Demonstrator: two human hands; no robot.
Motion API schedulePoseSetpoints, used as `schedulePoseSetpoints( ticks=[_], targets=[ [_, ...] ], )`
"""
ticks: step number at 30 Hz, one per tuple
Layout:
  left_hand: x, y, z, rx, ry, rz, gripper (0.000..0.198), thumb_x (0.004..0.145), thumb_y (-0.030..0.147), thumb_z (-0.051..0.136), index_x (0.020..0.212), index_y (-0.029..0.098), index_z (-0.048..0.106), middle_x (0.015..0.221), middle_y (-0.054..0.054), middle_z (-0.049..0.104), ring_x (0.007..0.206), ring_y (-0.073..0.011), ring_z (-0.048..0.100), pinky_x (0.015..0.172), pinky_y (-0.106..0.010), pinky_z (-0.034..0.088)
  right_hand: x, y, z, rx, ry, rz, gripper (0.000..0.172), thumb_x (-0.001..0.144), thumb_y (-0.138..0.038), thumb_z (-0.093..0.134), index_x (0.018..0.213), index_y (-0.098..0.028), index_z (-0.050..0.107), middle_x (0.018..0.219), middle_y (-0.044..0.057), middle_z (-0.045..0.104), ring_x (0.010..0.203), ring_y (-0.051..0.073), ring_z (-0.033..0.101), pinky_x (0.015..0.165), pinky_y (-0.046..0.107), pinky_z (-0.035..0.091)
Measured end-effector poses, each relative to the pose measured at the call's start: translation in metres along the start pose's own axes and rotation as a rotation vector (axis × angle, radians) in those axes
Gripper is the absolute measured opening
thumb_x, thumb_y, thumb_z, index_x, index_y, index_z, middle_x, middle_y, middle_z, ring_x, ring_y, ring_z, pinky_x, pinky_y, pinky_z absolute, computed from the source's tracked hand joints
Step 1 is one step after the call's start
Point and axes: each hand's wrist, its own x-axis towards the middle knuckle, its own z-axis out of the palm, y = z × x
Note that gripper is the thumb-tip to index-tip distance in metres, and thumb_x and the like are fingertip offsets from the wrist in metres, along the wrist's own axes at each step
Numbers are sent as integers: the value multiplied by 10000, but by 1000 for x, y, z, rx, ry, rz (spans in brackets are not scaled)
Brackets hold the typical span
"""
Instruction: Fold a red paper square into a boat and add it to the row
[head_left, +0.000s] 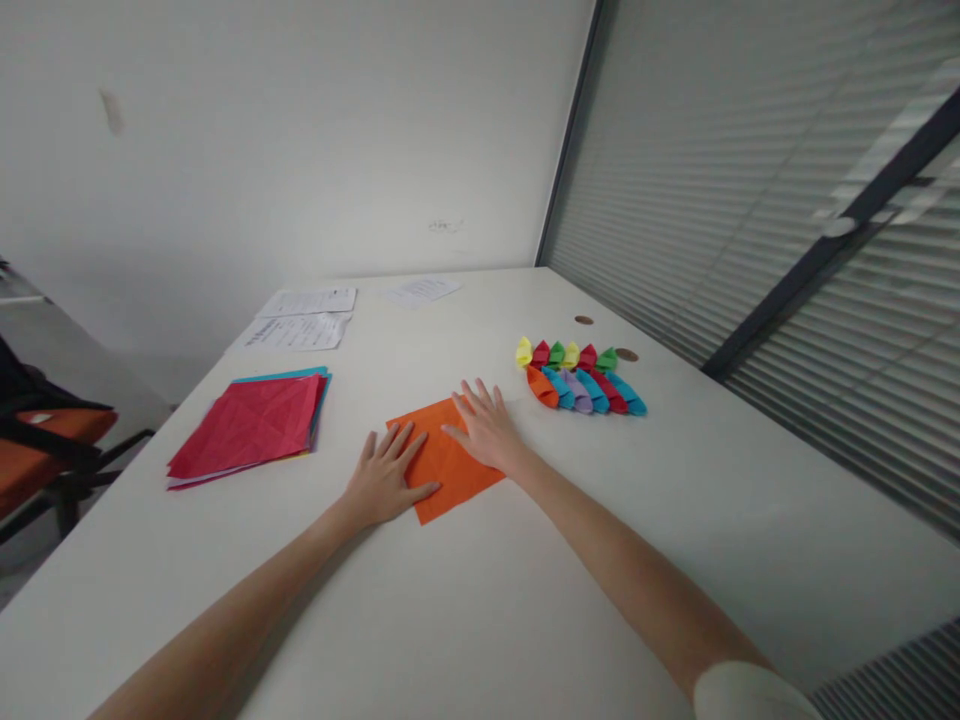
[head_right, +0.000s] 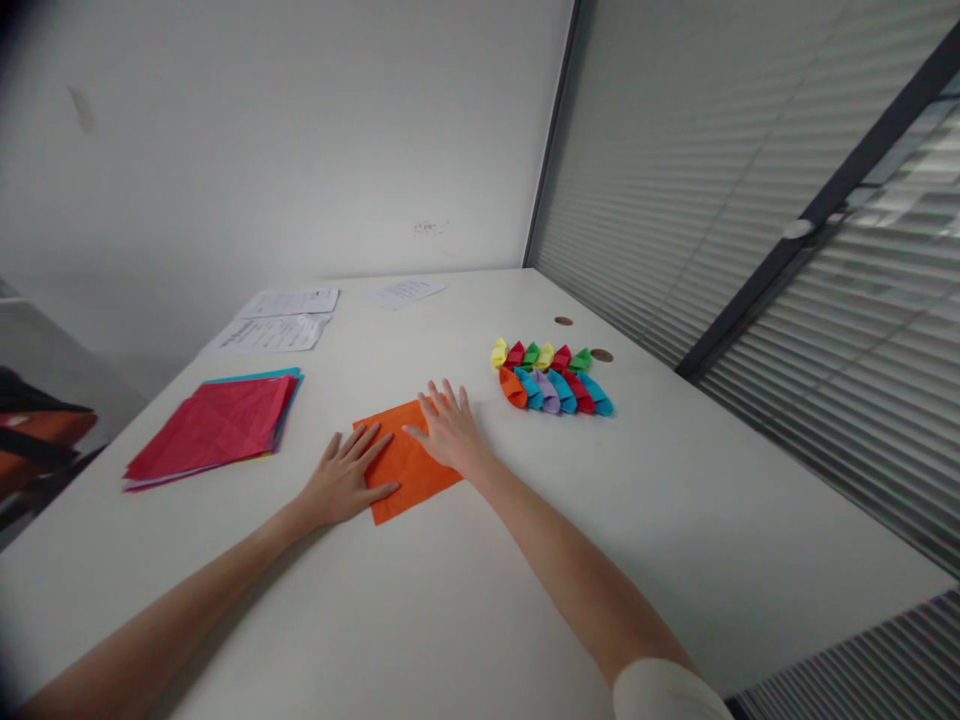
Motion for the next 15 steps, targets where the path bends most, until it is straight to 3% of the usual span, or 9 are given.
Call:
schedulePoseSetpoints(
  ticks=[4, 7, 12, 15],
  targets=[
    [-1, -2, 3, 7, 16, -2, 805, 826, 698, 495, 1471, 229, 385, 1528, -137, 374, 1439, -341, 282, 1159, -585, 174, -2, -32, 11, 126, -133, -129, 759, 945, -652, 208, 1499, -148, 333, 1597, 134, 217, 1479, 328, 160, 1174, 552, 159],
    [-1, -2, 3, 9, 17, -13, 813, 827, 701, 485, 1473, 218, 383, 1532, -139, 367, 1438, -341, 284, 1159, -574, 188, -9, -37, 21, 161, -218, -125, 786, 940, -664, 202, 1509, -131, 305, 1591, 142, 219, 1476, 310, 186, 1184, 528, 159],
    [-1, 0, -2, 6, 21, -22, 810, 828, 722, 458, 1462, 222, 404, 1524, -139, 385, 1429, -350, 293, 1153, -579, 185, -22, -5, 18, 109, -247, -70, 810, 925, -691, 192, 1524, -151, 262, 1603, 117, 182, 1490, 281, 139, 1199, 502, 122],
    [-1, 1, -4, -4, 10, -29, 812, 828, 725, 454, 1465, 224, 401, 1523, -141, 384, 1422, -358, 302, 1152, -587, 177, -32, 21, 11, 32, -245, 38, 809, 914, -709, 186, 1530, -188, 247, 1604, 103, 184, 1486, 312, 141, 1182, 571, 100]
  ],
)
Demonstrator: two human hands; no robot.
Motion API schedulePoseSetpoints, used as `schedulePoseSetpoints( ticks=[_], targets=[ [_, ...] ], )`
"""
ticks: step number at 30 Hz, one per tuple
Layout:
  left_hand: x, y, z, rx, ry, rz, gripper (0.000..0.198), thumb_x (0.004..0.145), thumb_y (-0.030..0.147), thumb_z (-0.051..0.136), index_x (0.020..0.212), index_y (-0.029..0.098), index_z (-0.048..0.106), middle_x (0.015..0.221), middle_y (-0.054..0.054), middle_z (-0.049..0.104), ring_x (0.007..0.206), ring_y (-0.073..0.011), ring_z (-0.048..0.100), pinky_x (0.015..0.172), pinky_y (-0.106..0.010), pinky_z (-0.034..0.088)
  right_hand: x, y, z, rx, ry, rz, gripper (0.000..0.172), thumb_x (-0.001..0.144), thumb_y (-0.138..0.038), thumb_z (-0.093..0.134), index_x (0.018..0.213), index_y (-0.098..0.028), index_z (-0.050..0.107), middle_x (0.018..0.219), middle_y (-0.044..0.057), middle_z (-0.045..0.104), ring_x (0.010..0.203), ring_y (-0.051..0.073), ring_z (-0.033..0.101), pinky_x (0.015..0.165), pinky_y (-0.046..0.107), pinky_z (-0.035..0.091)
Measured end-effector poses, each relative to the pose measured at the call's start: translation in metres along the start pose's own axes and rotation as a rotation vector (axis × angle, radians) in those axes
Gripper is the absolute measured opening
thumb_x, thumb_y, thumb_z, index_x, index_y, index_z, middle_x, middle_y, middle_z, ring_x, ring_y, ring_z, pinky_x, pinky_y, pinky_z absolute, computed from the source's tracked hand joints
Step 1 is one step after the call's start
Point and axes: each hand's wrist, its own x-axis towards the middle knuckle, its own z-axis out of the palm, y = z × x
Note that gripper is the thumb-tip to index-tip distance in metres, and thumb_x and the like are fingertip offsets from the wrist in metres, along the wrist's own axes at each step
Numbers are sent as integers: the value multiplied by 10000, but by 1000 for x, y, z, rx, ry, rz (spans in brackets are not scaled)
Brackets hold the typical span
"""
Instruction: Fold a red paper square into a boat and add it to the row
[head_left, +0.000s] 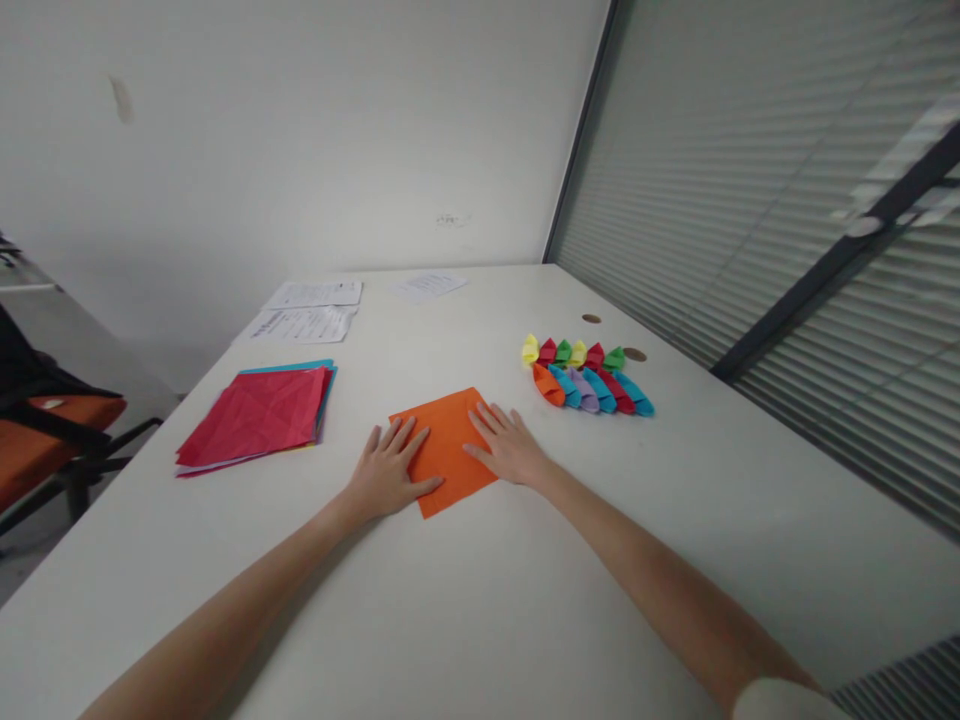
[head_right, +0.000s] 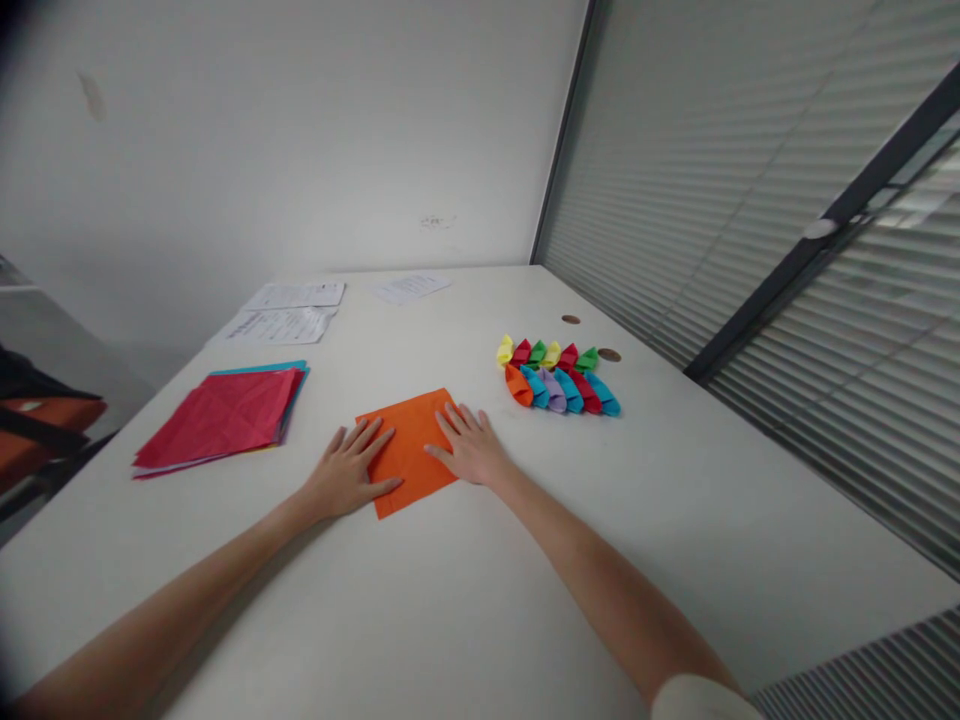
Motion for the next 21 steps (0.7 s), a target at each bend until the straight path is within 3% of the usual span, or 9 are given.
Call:
schedulePoseSetpoints(
  ticks=[3, 8, 12, 15, 17, 21],
  targets=[
    [-1, 1, -2, -15, -5, -5, 815, 830, 718, 461, 1459, 203, 410, 1512, -155, 395, 1412, -377, 312, 1139, -615, 189, -7, 17, -1, -21, 12, 83, 804, 920, -699, 172, 1533, -184, 237, 1603, 93, 190, 1482, 330, 146, 1174, 596, 101],
    [-5, 7, -11, -71, 178, 101, 584, 868, 557, 550, 1348, 225, 543, 1422, -136, 512, 1367, -339, 397, 1142, -573, 255, -10, 25, 5, 15, 93, 73, 760, 936, -657, 254, 1511, -163, 308, 1588, 96, 249, 1473, 338, 179, 1178, 588, 122],
    [-8, 16, -12, -208, 138, 333, 348, 917, 360, 528, 1217, 216, 634, 1292, -96, 628, 1225, -253, 559, 1071, -459, 420, -12, 26, 3, 136, 313, 68, 661, 964, -557, 336, 1484, -150, 369, 1550, 128, 341, 1465, 315, 225, 1177, 566, 187],
    [-7, 17, -10, -248, 85, 344, 337, 911, 344, 537, 1198, 206, 650, 1301, -100, 624, 1203, -253, 580, 1042, -441, 461, -16, 17, -1, 192, 471, -39, 551, 980, -468, 371, 1437, -173, 454, 1519, 128, 400, 1458, 278, 259, 1184, 537, 213],
    [-6, 17, -10, -252, 72, 322, 375, 902, 354, 551, 1235, 201, 633, 1349, -114, 590, 1226, -264, 567, 1053, -452, 456, -19, 8, -1, 211, 442, -180, 516, 981, -449, 392, 1409, -180, 494, 1518, 126, 401, 1448, 260, 289, 1184, 503, 242],
    [-5, 17, -13, -223, 23, 314, 539, 864, 456, 592, 1318, 165, 573, 1396, -144, 544, 1319, -311, 483, 1097, -505, 404, -21, -6, 1, 187, 188, -359, 560, 956, -512, 431, 1424, -207, 475, 1532, 107, 376, 1431, 281, 323, 1165, 498, 290]
  ],
)
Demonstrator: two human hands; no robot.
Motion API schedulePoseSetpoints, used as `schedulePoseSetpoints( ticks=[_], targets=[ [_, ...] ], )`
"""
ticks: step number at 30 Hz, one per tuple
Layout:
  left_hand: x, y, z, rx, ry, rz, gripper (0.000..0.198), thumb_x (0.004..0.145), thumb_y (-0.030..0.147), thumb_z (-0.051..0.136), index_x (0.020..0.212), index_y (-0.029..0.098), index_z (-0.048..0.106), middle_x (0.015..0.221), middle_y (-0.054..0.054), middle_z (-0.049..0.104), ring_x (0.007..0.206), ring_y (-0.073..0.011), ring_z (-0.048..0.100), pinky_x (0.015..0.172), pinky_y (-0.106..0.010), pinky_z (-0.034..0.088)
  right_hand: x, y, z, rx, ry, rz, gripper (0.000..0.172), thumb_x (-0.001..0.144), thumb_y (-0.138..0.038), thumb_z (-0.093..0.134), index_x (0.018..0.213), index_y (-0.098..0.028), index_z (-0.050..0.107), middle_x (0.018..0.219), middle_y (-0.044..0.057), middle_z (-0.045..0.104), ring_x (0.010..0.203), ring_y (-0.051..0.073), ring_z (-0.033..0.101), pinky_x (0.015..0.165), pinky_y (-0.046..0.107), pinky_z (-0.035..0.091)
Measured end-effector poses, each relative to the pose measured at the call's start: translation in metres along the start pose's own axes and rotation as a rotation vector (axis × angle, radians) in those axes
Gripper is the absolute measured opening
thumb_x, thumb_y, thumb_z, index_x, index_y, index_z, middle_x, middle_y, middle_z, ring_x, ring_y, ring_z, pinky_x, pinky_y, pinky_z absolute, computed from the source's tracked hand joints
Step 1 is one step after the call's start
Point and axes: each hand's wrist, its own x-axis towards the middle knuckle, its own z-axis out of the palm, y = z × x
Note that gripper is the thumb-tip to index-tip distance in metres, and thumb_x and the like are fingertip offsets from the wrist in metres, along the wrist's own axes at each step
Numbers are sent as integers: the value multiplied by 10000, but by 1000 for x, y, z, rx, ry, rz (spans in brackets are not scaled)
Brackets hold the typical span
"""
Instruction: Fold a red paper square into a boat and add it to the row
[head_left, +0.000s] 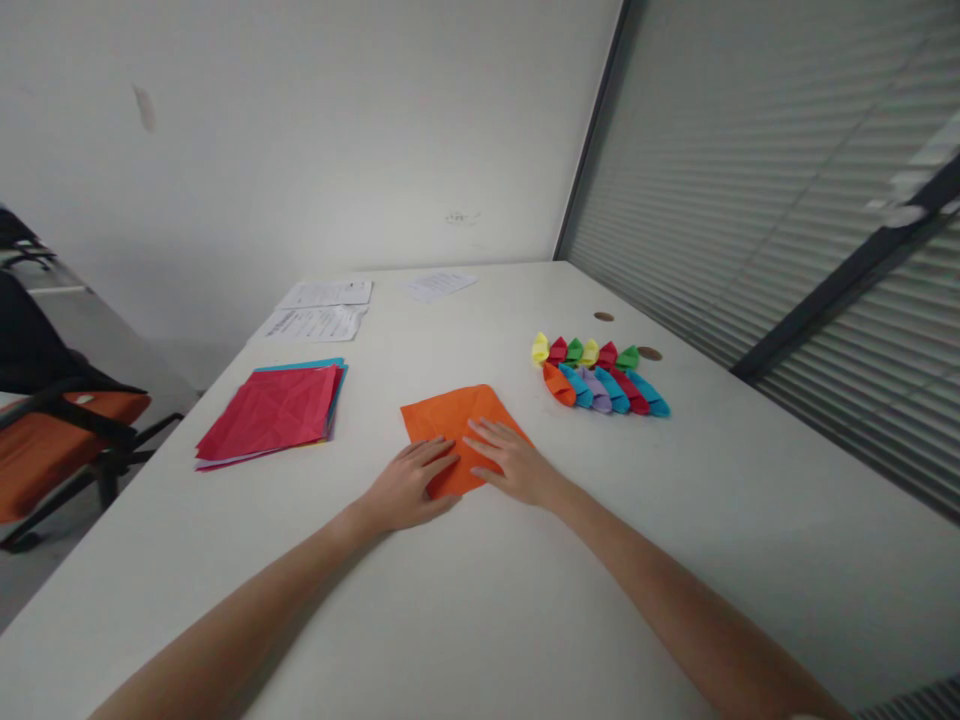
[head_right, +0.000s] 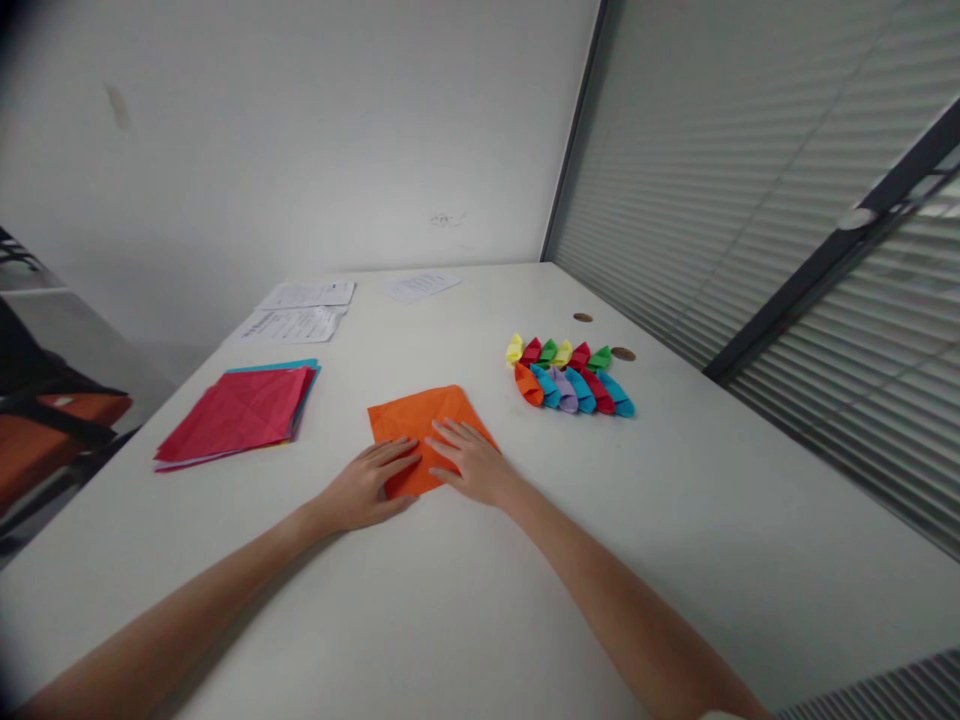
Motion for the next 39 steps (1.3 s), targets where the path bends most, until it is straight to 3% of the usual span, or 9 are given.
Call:
schedulePoseSetpoints(
  ticks=[3, 10, 14, 17, 21, 26, 32, 36, 39],
  targets=[
    [-1, 0, 0, 20, -13, -40, 643, 832, 539, 608, 1345, 157, 548, 1428, -148, 509, 1360, -342, 426, 1123, -546, 355, -2, 8, -2, -38, -96, 33, 577, 946, -541, 434, 1421, -217, 476, 1504, 102, 418, 1415, 314, 346, 1157, 566, 256],
    [-4, -3, 5, 50, 58, -48, 427, 890, 415, 570, 1233, 169, 633, 1341, -130, 596, 1288, -328, 516, 1075, -530, 423, -13, 44, -13, -23, 35, 239, 482, 962, -497, 425, 1310, -214, 601, 1427, 110, 520, 1390, 332, 381, 1130, 617, 243],
    [-5, -4, 6, 68, 132, -17, 280, 912, 323, 541, 1103, 176, 683, 1164, -102, 703, 1117, -280, 645, 963, -461, 521, -14, 42, -20, 24, 90, 157, 483, 865, -551, 586, 1215, -230, 675, 1380, 113, 571, 1344, 341, 432, 1127, 606, 257],
    [-5, -4, 7, 75, 161, -39, 270, 912, 328, 546, 1085, 175, 686, 1159, -107, 703, 1087, -279, 657, 945, -456, 527, -17, 38, -32, 62, -20, 93, 646, 696, -568, 759, 1245, -244, 656, 1386, 128, 561, 1307, 355, 466, 1093, 570, 340],
    [-5, -3, 5, 79, 122, -61, 405, 886, 474, 575, 1144, 175, 665, 1193, -124, 685, 1155, -311, 616, 977, -503, 493, -24, 40, -45, 41, -81, 120, 514, 764, -424, 729, 1241, -242, 661, 1372, 129, 570, 1231, 320, 541, 1051, 507, 417],
    [-6, -1, 3, 78, 86, -86, 566, 826, 599, 598, 1234, 207, 620, 1237, -135, 657, 1190, -331, 586, 1000, -525, 460, -26, 48, -40, -49, 38, 82, 359, 817, -108, 563, 1119, -227, 718, 1215, 100, 666, 1077, 251, 629, 968, 443, 487],
    [-6, -2, 0, 29, 110, -55, 710, 780, 598, 655, 1351, 199, 519, 1278, -148, 617, 1166, -313, 586, 999, -491, 455, -24, 50, -26, 62, 338, 85, 229, 851, -114, 533, 978, -216, 694, 1043, 76, 692, 962, 217, 649, 868, 401, 524],
    [-6, -5, -3, -73, 143, -6, 586, 840, 447, 651, 1353, 207, 503, 1286, -130, 608, 1179, -268, 570, 1012, -448, 451, -23, 46, -23, 241, 569, 124, 225, 839, -90, 490, 978, -214, 616, 975, 58, 664, 899, 187, 642, 783, 334, 540],
    [-6, -11, -1, -120, 189, -10, 442, 860, 313, 632, 1287, 217, 574, 1234, -128, 633, 1149, -264, 585, 994, -454, 466, -22, 40, -22, 316, 606, 135, 212, 843, -107, 470, 979, -224, 583, 981, 58, 650, 923, 188, 636, 800, 331, 536]
  ],
)
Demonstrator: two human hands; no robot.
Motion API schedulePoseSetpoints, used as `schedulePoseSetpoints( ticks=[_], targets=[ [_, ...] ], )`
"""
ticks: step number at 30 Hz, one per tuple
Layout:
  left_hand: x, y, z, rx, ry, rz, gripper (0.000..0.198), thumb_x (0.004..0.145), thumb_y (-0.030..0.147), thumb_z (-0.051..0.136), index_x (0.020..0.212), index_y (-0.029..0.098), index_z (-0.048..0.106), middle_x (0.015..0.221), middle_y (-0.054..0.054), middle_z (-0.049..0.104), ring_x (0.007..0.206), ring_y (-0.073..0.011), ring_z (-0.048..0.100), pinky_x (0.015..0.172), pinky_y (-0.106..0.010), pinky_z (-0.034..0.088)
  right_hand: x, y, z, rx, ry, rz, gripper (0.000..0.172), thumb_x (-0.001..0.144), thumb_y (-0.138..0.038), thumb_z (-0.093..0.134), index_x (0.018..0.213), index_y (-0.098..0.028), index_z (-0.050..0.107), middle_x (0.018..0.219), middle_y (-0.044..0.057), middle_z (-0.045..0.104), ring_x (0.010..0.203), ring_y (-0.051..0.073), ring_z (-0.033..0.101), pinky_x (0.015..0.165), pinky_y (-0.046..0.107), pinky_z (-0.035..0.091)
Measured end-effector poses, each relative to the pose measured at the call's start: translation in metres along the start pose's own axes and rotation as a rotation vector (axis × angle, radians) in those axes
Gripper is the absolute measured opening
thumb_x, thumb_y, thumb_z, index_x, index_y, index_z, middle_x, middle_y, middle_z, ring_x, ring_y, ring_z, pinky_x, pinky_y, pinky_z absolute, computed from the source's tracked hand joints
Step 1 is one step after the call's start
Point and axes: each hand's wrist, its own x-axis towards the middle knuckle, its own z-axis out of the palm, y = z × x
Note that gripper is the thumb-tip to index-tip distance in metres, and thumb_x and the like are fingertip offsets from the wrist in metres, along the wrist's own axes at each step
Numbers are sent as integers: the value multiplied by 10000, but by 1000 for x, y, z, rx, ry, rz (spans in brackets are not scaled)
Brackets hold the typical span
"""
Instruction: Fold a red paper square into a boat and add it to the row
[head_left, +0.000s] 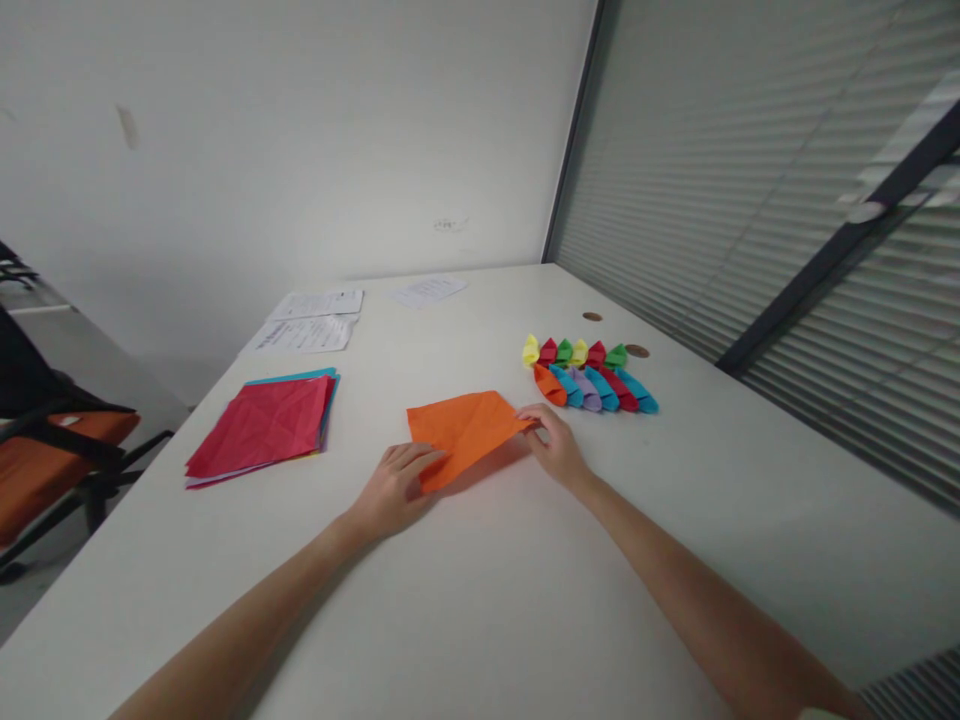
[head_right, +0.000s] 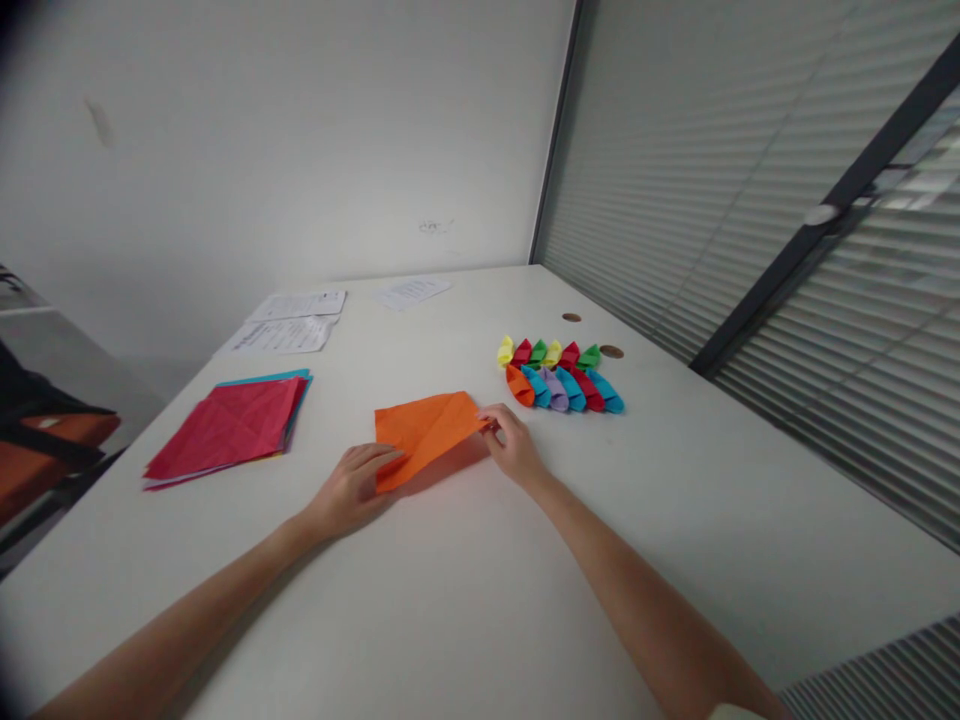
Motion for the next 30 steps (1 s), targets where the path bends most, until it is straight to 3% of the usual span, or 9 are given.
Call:
schedulePoseSetpoints(
  ticks=[3, 8, 14, 17, 20, 23, 26, 30],
  targets=[
    [-1, -8, 4, -74, 51, -30, 332, 857, 177, 574, 1176, 218, 658, 1208, -117, 650, 1126, -253, 609, 974, -440, 499, -4, -3, 3, 56, -35, 37, 206, 828, -150, 510, 1008, -229, 573, 1022, 71, 651, 993, 211, 631, 872, 359, 523],
    [-3, -14, 8, -234, 103, -64, 418, 826, 38, 436, 1128, 203, 673, 1215, -93, 662, 1145, -206, 622, 985, -384, 521, -6, -4, 6, 126, -139, 135, 341, 774, -244, 597, 1115, -232, 590, 1140, 75, 656, 1069, 253, 616, 956, 412, 483],
    [-1, -8, 3, -264, 163, -57, 418, 827, 45, 466, 1157, 215, 657, 1199, -87, 665, 1145, -210, 615, 1005, -399, 509, -2, -2, 3, 209, -178, 141, 188, 817, -275, 550, 929, -213, 689, 1043, 89, 707, 1017, 250, 645, 943, 402, 475],
    [2, -8, 3, -272, 221, -150, 396, 851, 89, 493, 1191, 224, 647, 1229, -101, 622, 1150, -218, 600, 963, -391, 531, -2, -2, 2, 225, -143, 121, 201, 832, -298, 548, 934, -215, 699, 1065, 94, 706, 1032, 252, 642, 953, 413, 469],
    [4, -11, 5, -310, 275, -269, 314, 879, 159, 510, 1139, 210, 678, 1217, -117, 585, 1009, -202, 655, 826, -350, 584, -3, -2, 3, 218, -142, 109, 212, 848, -325, 542, 939, -227, 707, 1088, 88, 704, 1057, 251, 631, 978, 424, 455],
    [3, -12, 5, -342, 235, -293, 272, 895, 185, 503, 1057, 212, 720, 1220, -114, 585, 1003, -207, 665, 838, -356, 584, -4, -3, 5, 231, -190, 110, 219, 859, -343, 537, 941, -235, 709, 1097, 85, 704, 1062, 250, 630, 983, 429, 454],
    [2, -11, 2, -359, 172, -209, 250, 873, 192, 555, 1039, 226, 738, 1242, -116, 610, 1113, -245, 631, 925, -384, 554, -5, -3, 7, 257, -267, 74, 226, 865, -346, 541, 963, -230, 707, 1093, 91, 702, 1054, 250, 635, 979, 432, 459],
    [2, -10, 1, -382, 125, -178, 250, 874, 202, 570, 1059, 231, 735, 1173, -120, 677, 1073, -245, 658, 935, -410, 552, -6, -2, 7, 236, -305, 69, 240, 873, -329, 530, 1003, -239, 710, 1126, 91, 681, 1082, 255, 617, 1001, 444, 443]
  ],
)
